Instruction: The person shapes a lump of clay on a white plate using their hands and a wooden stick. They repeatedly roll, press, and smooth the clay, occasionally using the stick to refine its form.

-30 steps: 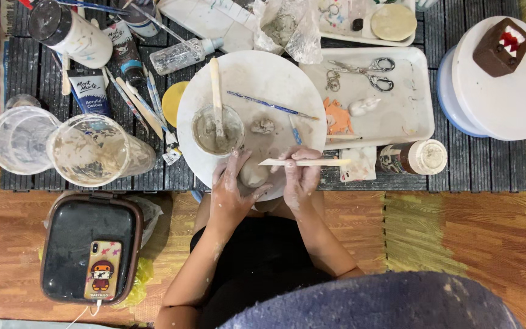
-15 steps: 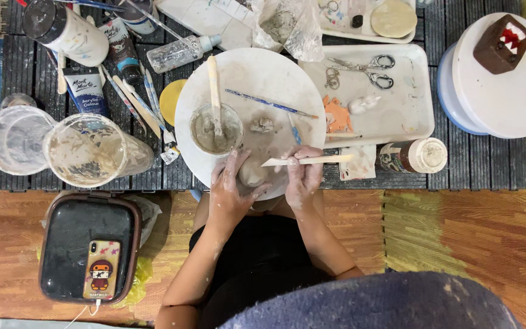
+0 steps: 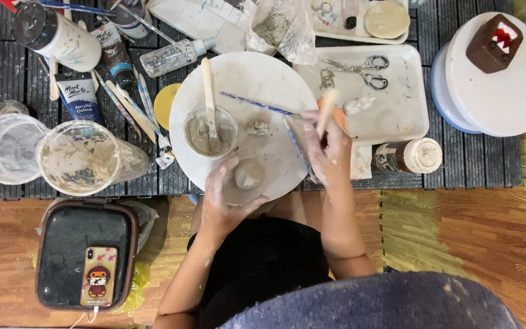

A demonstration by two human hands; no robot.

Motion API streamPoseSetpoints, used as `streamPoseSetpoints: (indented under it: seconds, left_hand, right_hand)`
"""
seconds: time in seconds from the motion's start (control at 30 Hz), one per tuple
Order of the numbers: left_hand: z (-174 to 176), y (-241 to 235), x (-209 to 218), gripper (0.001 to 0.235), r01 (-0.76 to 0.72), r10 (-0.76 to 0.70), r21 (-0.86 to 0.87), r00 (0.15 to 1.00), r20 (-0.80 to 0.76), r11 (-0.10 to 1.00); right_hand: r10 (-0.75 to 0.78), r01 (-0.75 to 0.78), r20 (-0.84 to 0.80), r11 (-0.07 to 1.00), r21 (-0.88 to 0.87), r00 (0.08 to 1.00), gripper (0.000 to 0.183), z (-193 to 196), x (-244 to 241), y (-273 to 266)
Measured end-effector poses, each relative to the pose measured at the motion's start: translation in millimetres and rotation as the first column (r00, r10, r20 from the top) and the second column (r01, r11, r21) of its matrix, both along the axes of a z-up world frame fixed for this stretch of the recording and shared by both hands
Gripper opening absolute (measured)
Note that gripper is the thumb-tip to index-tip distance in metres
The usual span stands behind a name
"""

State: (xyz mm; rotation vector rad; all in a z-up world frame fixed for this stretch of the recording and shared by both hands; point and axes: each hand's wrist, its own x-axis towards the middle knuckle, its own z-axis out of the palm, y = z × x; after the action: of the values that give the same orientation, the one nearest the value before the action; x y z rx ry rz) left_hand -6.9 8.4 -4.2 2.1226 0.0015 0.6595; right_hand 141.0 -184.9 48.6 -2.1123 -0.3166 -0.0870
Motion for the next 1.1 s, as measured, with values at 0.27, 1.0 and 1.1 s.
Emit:
streamPoseSetpoints:
  seconds: [0.27, 1.0, 1.1]
  left_hand:
    - [23, 29, -28, 0.05, -0.201, 0.266, 0.309, 0.946, -0.184, 0.929]
    - [25, 36, -28, 0.021, -0.236, 0.252, 0.123, 0.958, -0.139, 0.964]
    - [16, 34, -20, 0.021, -0.232, 0.245, 0.111, 0.961, -0.124, 0.966]
  right_hand:
    - [0.147, -0.01, 0.333, 0.925, -0.379, 0.931, 0.04, 29, 10, 35]
    - [0.197, -0.174, 0.094, 0.962, -0.212, 0.976, 0.031, 18, -17, 12]
    - [0.238, -0.207, 0.152, 0.959, -0.192, 0.959, 0.029, 18, -9, 22]
